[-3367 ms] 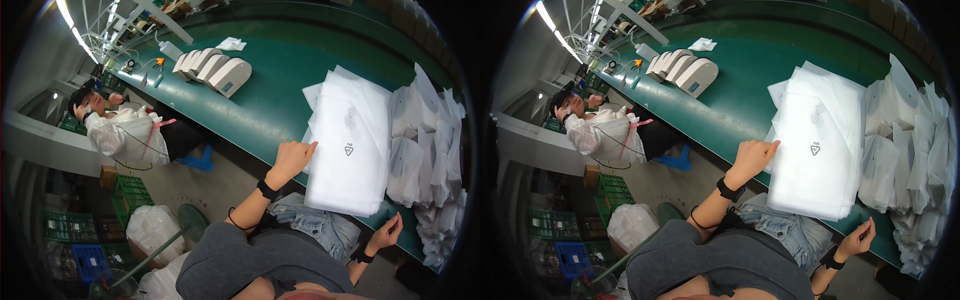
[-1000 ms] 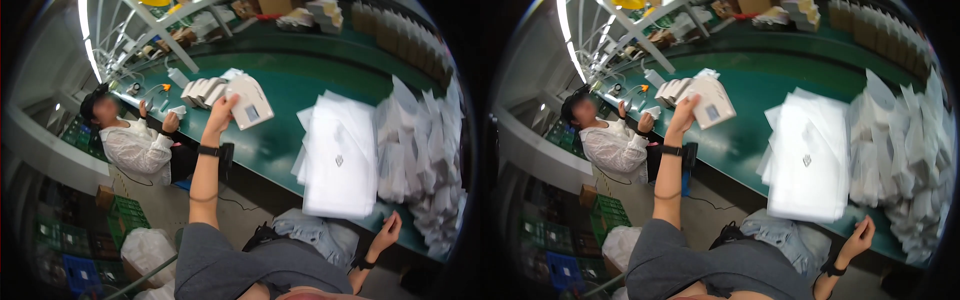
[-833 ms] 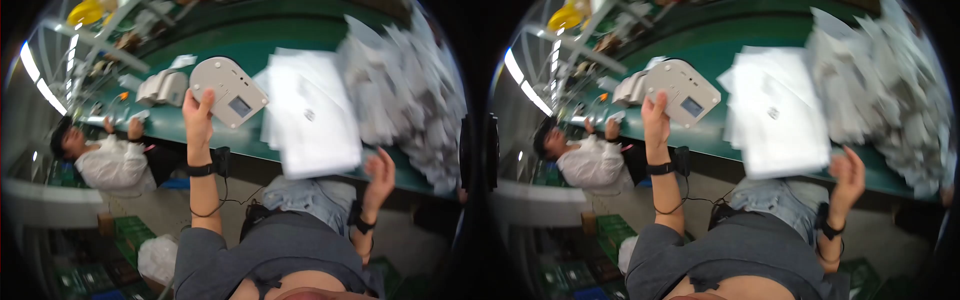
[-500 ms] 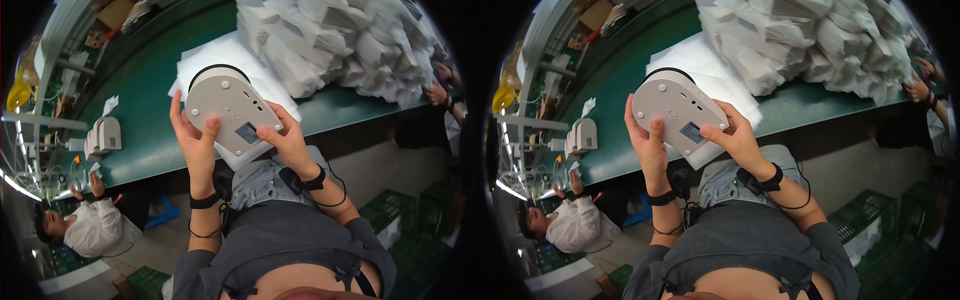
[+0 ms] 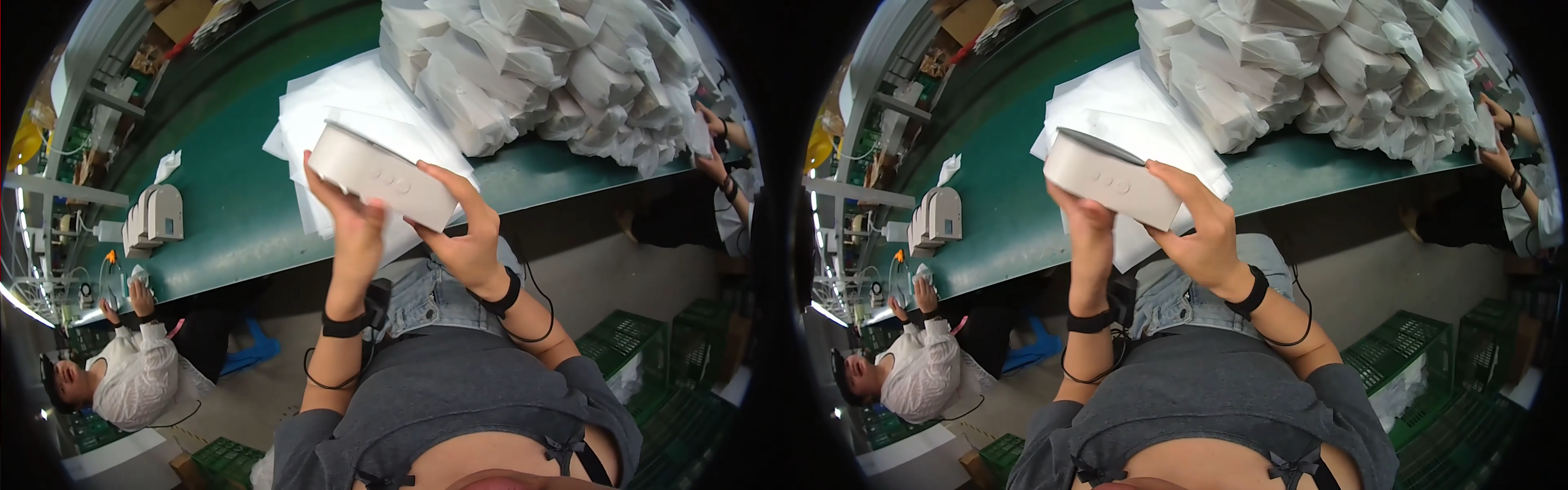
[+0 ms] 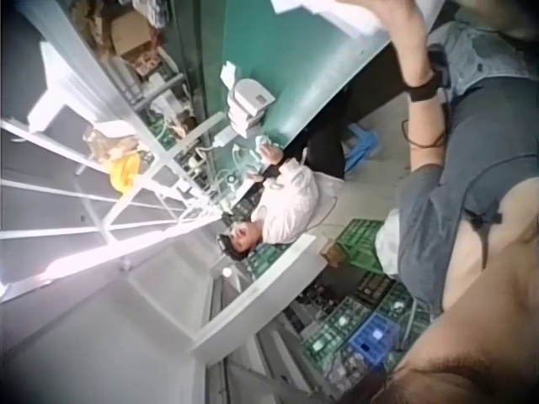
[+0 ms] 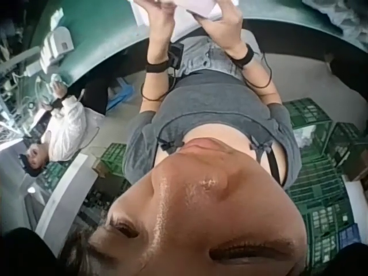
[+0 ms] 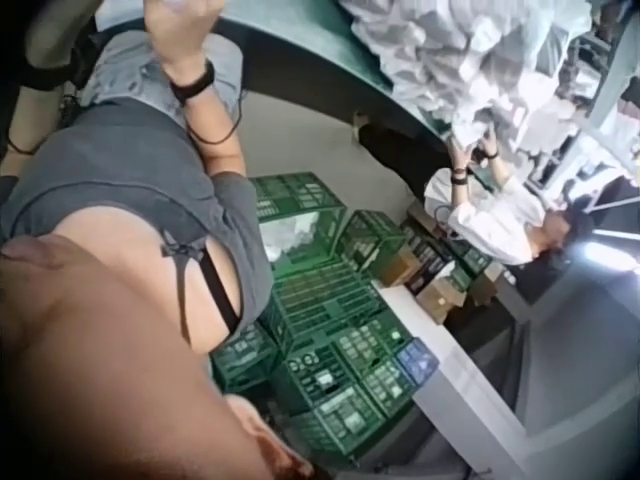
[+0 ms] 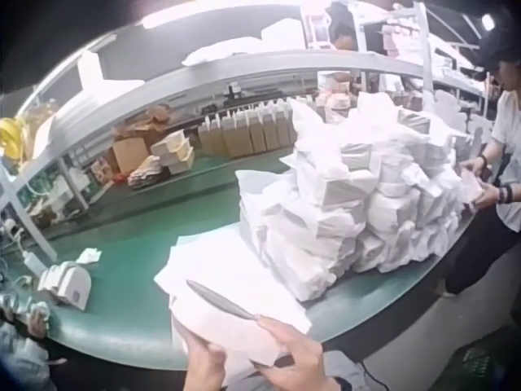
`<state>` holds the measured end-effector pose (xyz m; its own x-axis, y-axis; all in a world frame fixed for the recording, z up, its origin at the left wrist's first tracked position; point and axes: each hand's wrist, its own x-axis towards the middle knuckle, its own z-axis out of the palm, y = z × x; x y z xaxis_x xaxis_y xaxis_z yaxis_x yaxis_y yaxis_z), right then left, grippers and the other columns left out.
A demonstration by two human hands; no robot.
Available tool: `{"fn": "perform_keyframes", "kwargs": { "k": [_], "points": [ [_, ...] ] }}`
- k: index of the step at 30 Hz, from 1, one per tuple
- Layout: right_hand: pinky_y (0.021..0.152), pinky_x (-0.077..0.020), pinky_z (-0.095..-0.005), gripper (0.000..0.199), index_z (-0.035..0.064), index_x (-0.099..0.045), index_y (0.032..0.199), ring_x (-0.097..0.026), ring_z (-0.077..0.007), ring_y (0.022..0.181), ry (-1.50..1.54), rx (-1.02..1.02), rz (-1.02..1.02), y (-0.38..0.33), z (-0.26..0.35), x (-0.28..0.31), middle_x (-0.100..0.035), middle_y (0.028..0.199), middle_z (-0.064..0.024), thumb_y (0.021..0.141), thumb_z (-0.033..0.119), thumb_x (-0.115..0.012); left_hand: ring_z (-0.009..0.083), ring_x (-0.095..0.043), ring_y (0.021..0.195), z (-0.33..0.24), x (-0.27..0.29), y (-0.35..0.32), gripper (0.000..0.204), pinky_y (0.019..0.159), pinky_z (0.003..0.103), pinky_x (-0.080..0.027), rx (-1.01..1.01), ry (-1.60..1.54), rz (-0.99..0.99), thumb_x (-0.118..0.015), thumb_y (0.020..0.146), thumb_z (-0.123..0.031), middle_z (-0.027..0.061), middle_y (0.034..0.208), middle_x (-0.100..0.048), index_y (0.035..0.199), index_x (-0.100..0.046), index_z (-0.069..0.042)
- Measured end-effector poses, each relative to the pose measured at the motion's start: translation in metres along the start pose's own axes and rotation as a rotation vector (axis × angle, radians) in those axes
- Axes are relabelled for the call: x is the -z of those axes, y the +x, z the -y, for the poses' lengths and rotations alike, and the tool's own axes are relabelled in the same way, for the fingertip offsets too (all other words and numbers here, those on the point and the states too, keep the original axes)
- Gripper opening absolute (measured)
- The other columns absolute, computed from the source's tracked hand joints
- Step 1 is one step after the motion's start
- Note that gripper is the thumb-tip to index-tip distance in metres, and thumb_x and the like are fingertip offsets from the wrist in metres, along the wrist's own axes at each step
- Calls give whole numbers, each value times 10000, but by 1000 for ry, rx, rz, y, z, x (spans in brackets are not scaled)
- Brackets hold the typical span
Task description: The person picks up a white electronic device, turns it over to wipe the bottom and sides, and slides it into a white plastic bag. They then place the bagged device onto a stack of similar items on the table.
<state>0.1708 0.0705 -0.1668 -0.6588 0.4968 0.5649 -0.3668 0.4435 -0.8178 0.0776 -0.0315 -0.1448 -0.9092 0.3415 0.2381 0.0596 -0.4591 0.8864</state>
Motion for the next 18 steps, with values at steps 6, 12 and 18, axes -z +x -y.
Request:
{"fn": "perform_keyframes", "kwargs": {
  "k": [6,12,18],
  "points": [
    [973,-408,-401,549,4,-457,1251,-501,-224,1177,-228,266,180,7,10,-1,-524,1255,-164,774,119,-703,237,-451,1191,2,25,-1,656,988,362,-392,60,74,170,-592,870,-363,137,1275,-459,1361,-317,-26],
    [1007,-365,-415,569,-11,-393,1299,-457,-246,1214,663,-378,130,-17,11,2,-476,1305,-159,862,286,-606,269,-420,1234,-19,44,-3,724,1018,394,-369,-4,-184,261,-530,860,-515,163,1320,-435,1349,-329,-20],
    [976,-401,-366,682,-14,-408,1301,-508,-234,1155,1155,-986,281,-4,10,3,-517,1259,-126,820,402,-655,298,-416,1244,-22,13,7,897,1037,407,-339,-53,-78,206,-466,787,-705,189,1374,-388,1354,-341,-21]
  ]
}}
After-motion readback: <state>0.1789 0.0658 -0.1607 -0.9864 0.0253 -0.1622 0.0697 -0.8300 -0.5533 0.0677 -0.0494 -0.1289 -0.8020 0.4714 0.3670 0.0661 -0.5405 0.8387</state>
